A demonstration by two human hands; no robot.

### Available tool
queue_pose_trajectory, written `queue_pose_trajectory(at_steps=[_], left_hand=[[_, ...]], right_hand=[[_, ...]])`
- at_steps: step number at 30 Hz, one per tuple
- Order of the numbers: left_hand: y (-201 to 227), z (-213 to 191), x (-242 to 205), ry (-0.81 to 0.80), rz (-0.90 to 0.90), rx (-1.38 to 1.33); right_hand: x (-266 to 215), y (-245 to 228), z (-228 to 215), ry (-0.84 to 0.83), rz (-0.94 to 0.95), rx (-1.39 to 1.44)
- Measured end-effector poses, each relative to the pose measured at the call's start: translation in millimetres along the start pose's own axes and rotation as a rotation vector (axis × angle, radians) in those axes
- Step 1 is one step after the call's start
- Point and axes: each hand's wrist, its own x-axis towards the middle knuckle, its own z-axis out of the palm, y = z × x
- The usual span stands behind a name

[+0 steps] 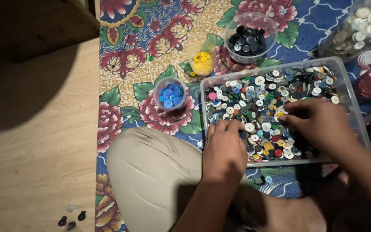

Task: Sorting various buttons from a large plastic container into smaller separate containers based on color or type.

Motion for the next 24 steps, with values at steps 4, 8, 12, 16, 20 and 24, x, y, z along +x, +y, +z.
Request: queue_pose_trajectory(at_steps=[4,8,12,16,20,24], left_hand=[[7,1,4,-0.001,0.001,0.017],[17,4,12,-0.1,-0.013,0.034],[36,8,14,-0.303,0.013,0.078],[54,-9,22,-0.551,-0.06,0.048],[42,-12,30,-0.625,-0.216,0.149],[30,-17,36,-0.347,-0.053,0.153]], right_hand=[[0,5,20,0.066,-0.069,-0.079],[-9,4,16,0.111,-0.065,-0.014],[-1,27,16,0.25,-0.192,-0.006],[-12,-4,-24,0.063,0.026,0.175],[-18,6,-15,-0.503,0.305,0.654],[-26,5,3,-0.379,0.13,0.715]])
